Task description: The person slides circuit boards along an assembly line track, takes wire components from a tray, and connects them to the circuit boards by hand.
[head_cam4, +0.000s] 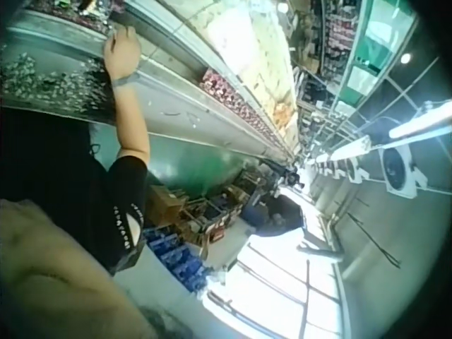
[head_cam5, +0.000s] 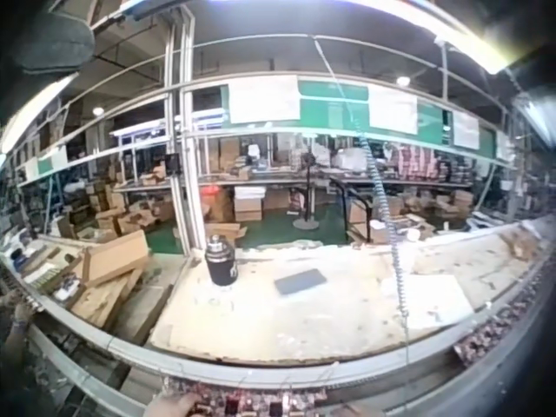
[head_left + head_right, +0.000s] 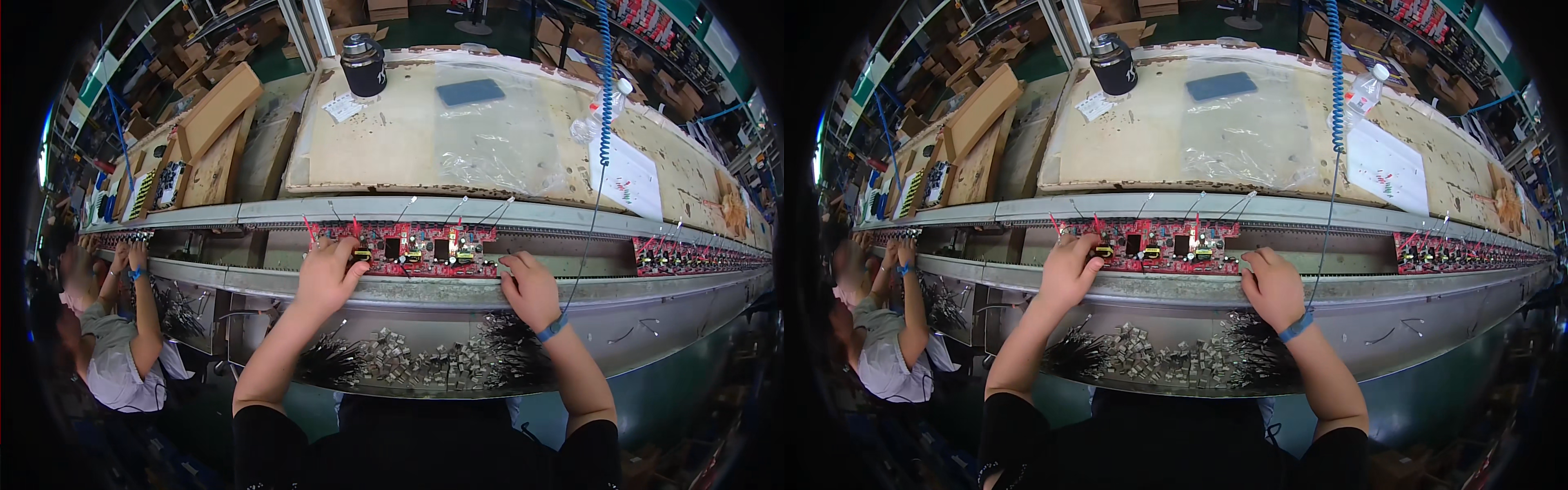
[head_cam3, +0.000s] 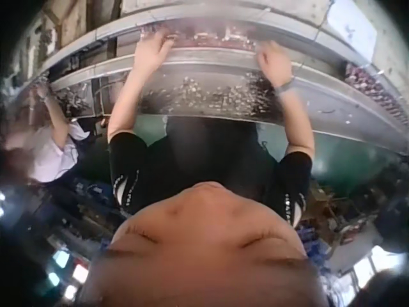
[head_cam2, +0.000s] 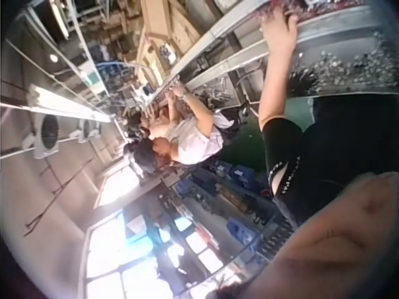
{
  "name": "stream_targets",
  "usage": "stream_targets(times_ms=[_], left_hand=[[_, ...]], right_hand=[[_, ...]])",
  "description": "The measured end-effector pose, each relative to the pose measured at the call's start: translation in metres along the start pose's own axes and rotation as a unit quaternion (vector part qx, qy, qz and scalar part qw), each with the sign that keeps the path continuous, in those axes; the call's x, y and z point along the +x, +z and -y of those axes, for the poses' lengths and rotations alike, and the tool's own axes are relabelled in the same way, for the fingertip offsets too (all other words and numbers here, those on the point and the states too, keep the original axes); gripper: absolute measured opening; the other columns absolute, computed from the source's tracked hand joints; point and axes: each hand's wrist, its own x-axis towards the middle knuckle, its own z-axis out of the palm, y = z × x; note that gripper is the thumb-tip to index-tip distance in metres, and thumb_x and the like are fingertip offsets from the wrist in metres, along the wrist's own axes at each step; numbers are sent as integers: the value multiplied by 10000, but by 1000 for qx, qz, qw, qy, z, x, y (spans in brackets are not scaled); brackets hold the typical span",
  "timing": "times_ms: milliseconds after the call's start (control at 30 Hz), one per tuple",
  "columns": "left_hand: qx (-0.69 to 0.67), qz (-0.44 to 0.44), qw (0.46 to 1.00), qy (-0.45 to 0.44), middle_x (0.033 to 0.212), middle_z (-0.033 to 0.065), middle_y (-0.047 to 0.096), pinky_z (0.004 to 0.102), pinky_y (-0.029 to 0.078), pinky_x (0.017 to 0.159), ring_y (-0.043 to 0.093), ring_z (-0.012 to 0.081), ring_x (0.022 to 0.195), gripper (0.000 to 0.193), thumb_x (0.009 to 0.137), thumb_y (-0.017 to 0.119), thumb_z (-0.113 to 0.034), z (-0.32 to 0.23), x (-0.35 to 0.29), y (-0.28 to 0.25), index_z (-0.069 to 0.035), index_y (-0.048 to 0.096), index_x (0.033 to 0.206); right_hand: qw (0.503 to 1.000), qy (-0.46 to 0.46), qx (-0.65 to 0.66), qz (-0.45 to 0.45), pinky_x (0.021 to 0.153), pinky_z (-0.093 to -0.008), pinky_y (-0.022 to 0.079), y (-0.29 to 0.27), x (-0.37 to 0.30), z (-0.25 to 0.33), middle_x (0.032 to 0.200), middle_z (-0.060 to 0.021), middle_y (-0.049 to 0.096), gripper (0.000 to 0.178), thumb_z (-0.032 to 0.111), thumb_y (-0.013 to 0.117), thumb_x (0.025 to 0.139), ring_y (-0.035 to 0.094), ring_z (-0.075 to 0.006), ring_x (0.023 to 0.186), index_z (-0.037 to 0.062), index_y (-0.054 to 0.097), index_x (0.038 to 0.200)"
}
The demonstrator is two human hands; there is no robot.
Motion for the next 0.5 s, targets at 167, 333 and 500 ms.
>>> stream_targets(times_ms=[167, 333, 500], left_hand=[[57, -6, 998, -21, 966, 165, 704, 516, 492, 823, 609, 408, 942, 459, 991, 543, -465, 0, -4, 2, -38, 629, 1135], [93, -66, 993, -20, 823, 168, 679, 522, 496, 720, 624, 392, 839, 464, 967, 577, -502, 13, -7, 4, -47, 638, 1033], [90, -57, 992, -72, 887, 147, 704, 506, 507, 762, 639, 388, 875, 360, 989, 581, -408, 23, -12, -4, -66, 677, 1048]], right_hand=[[1000, 12, 9, 19, 765, -482, 527, -1, 3, 0, 1009, -158, 649, 200, 127, 653, 874, 648, -399, 872, 45, 680, 1055], [999, 10, 9, 29, 758, -470, 524, -1, 1, -1, 1012, -150, 647, 202, 126, 643, 890, 649, -380, 857, 42, 678, 1069], [999, 8, 9, 37, 745, -452, 521, -2, 2, -1, 1002, -139, 648, 192, 121, 630, 902, 650, -363, 845, 37, 678, 1068]])
